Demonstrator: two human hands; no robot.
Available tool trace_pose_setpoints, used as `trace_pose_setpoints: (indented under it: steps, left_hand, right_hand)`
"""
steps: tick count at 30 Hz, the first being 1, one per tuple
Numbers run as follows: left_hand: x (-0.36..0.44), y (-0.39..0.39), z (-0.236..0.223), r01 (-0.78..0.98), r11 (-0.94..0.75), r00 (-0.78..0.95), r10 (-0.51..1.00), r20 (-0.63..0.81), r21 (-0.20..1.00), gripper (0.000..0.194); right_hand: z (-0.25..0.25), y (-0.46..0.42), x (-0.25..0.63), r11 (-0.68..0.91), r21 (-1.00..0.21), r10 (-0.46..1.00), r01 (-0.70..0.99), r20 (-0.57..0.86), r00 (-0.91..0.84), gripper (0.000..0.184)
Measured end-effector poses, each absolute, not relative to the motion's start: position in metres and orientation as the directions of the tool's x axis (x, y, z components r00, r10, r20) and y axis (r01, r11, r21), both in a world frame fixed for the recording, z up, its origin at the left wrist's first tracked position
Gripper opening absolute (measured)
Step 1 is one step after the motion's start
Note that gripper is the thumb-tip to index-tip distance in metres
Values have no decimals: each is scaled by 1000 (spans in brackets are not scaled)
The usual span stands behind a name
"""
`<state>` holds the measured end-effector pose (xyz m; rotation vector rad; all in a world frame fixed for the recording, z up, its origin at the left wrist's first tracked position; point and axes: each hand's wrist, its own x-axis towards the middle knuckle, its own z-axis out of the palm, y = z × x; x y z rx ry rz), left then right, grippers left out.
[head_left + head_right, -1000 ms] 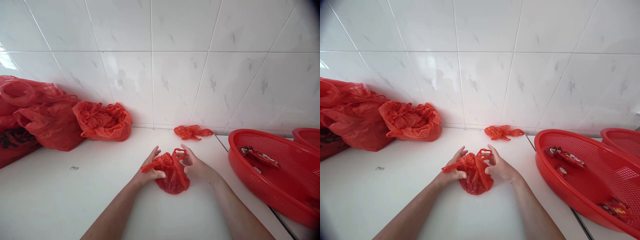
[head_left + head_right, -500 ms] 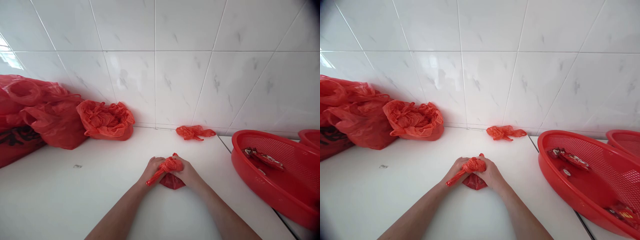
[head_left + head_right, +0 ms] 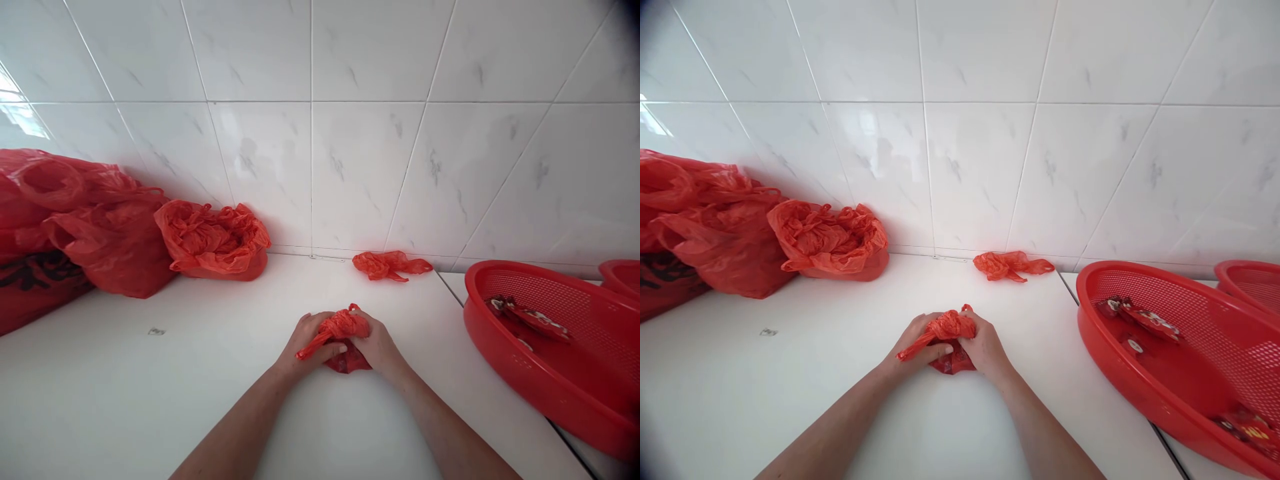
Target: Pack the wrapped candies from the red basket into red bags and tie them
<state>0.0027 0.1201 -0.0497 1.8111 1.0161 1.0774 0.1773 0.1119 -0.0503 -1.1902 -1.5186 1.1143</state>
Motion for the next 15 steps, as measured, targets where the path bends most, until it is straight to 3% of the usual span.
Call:
trace_pose_setpoints:
  steps: [2,4,7,10,13,15]
  left_hand:
    - [0,119,-50,218,-373,336,896,289,902,46]
    - [-1,118,-51,161,-346,312,906,285,924,58]
    - [-1,116,-51,72,-335,257,916,307,939,56]
    - [0,116,-50,31,-344,154,930,335,939,48]
    - [2,117,-48,28,-327,52,944,326,945,44]
    - [2,118,-47,51,-320,7,947,320,946,42]
  right_hand:
    - [-50,112,176,103,-979,989,175,82,-121,13]
    - [-49,112,175,102,-978,991,180,85,-99,15]
    - [-48,114,175,145,-970,989,195,135,-68,23]
    - [-49,115,180,139,-978,989,153,130,-69,45]
    - [-48,117,188,49,-998,992,-29,53,-116,66]
    - [-46,119,193,-14,-975,991,-224,17,-135,60]
